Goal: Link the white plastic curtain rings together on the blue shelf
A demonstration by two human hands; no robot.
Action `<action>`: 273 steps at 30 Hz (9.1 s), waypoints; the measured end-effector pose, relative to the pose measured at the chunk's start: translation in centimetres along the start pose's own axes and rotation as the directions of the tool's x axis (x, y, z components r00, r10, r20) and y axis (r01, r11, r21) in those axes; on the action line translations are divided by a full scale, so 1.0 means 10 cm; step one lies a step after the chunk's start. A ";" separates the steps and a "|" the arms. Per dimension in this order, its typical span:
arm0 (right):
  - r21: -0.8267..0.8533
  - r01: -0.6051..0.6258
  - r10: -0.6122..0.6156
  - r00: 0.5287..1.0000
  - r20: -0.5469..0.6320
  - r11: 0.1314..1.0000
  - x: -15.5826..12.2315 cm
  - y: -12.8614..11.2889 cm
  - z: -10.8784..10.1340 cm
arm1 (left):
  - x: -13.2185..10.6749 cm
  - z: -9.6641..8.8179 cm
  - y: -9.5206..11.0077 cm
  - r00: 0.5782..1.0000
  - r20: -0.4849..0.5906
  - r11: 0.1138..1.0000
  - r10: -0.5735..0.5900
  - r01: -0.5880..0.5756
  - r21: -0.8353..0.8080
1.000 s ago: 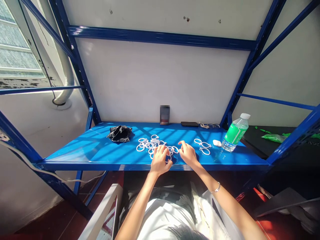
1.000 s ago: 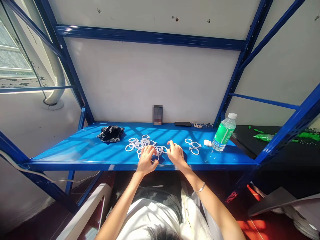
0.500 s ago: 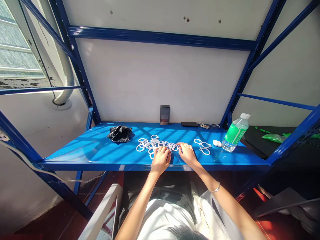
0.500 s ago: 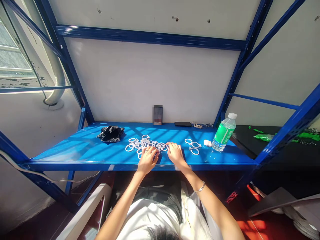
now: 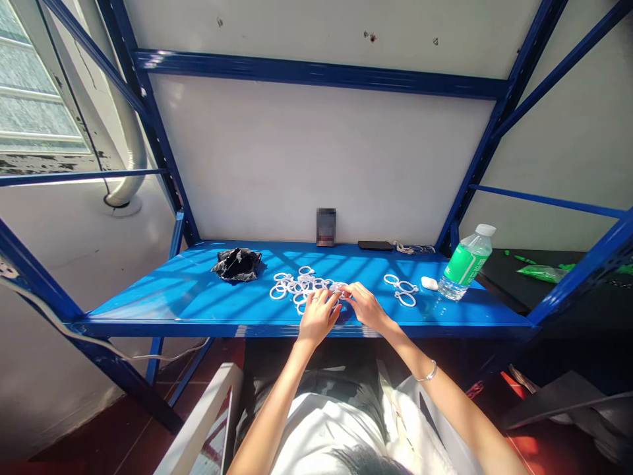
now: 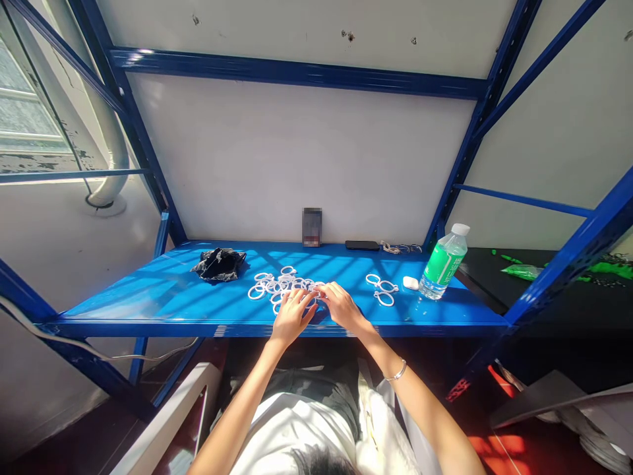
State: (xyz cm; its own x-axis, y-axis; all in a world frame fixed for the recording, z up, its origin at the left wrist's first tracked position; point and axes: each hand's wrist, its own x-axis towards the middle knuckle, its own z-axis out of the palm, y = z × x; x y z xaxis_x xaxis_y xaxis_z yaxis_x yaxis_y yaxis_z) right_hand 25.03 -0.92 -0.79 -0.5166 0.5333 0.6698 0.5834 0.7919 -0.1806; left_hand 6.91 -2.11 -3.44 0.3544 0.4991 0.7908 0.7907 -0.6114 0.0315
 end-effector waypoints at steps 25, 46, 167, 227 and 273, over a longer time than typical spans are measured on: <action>0.103 -0.033 0.032 0.999 0.014 0.994 0.01 -0.05 -0.05 | 0.01 -0.01 -0.03 1.000 0.021 0.995 0.005 -0.003 -0.099; 0.055 -0.022 0.024 0.999 -0.024 0.998 0.02 0.02 0.00 | 0.00 -0.03 -0.04 0.997 -0.023 0.969 -0.067 0.060 -0.239; 0.162 -0.197 0.206 0.978 -0.037 0.967 0.01 0.01 0.00 | -0.01 -0.03 0.01 0.998 -0.034 0.997 -0.054 0.052 -0.057; -0.211 -0.023 0.031 0.999 0.035 0.977 -0.02 -0.01 0.05 | -0.02 -0.04 0.02 0.991 -0.093 0.994 -0.099 0.095 -0.050; -0.101 -0.294 0.296 0.955 0.002 0.950 -0.06 0.21 -0.13 | -0.02 0.03 0.05 0.959 -0.155 0.967 -0.239 0.250 0.054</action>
State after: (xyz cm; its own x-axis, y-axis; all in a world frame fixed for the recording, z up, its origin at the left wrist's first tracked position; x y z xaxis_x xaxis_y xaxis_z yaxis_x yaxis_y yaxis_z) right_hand 27.41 0.07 -0.57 -0.3225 0.7443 0.5848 0.7697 0.5658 -0.2957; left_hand 7.36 -2.29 -3.81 0.0732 0.5296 0.8451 0.8800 -0.4331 0.1951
